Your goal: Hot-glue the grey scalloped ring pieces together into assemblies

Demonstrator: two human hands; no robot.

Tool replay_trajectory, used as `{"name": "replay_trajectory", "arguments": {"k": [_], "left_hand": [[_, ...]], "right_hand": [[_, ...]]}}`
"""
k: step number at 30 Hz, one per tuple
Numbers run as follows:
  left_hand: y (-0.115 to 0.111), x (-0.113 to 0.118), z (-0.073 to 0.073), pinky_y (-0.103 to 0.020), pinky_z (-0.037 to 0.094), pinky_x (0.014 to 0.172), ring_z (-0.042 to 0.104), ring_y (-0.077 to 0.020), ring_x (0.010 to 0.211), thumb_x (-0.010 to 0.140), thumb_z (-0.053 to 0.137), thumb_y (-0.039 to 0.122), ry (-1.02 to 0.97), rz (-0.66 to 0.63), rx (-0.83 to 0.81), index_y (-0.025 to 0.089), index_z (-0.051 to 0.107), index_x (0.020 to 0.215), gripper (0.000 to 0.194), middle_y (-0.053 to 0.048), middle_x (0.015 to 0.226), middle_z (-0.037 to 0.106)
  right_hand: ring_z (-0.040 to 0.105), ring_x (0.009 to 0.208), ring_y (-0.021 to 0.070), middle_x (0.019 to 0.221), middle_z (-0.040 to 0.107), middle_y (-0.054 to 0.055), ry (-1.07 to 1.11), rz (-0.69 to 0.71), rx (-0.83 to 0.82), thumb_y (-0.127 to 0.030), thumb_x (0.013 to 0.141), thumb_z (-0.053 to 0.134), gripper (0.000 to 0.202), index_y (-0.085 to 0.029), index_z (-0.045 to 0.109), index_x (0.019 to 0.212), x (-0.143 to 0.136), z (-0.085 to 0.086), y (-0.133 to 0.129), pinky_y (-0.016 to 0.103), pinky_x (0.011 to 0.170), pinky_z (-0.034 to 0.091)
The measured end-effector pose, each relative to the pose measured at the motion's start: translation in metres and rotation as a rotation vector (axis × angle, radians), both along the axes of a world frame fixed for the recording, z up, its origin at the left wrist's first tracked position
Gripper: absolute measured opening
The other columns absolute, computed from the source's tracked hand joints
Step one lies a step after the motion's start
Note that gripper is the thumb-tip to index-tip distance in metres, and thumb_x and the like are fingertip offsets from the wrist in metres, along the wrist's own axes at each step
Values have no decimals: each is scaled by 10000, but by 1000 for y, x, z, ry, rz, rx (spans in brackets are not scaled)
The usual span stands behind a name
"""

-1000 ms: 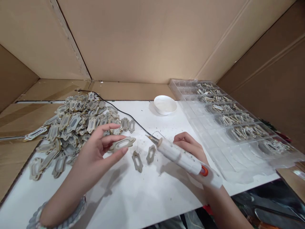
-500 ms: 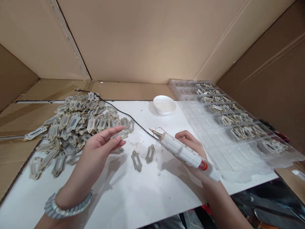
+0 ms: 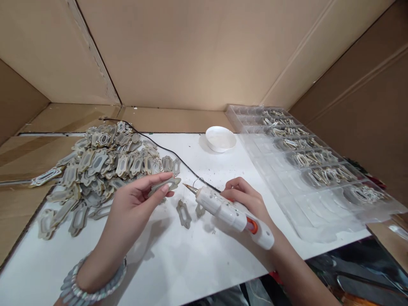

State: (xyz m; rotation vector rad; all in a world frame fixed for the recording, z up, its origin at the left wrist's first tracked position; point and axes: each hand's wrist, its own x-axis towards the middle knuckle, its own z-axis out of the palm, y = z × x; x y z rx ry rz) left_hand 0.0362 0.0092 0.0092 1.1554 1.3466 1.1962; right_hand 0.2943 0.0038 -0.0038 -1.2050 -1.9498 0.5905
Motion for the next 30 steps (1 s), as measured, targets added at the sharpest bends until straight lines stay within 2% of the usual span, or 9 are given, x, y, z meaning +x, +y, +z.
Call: {"name": "replay_trajectory", "arguments": {"k": [8, 18, 30], "left_hand": [[-2, 2, 4, -224, 613, 755, 759, -168, 824, 761, 821, 449, -28, 6, -40, 279, 790, 1058, 343, -32, 1070, 789], [-5, 5, 7, -190, 571, 683, 763, -171, 824, 791, 790, 437, 58, -1, -24, 299, 790, 1069, 311, -17, 946, 807], [-7, 8, 10, -259, 590, 669, 762, -231, 844, 788, 780, 470, 134, 9, -31, 278, 787, 1097, 363, -42, 934, 803]], "right_hand": [[572, 623, 131, 887, 557, 36, -72, -3, -19, -120, 793, 558, 171, -210, 703, 785, -1, 1, -2, 273, 564, 445], [575, 632, 137, 901, 563, 44, -128, 13, 15, -104, 769, 572, 166, -206, 698, 803, -3, -2, -1, 279, 576, 461], [592, 667, 164, 935, 579, 46, -175, -16, -31, -144, 695, 627, 174, -230, 698, 828, -3, -6, -3, 293, 585, 472]]}}
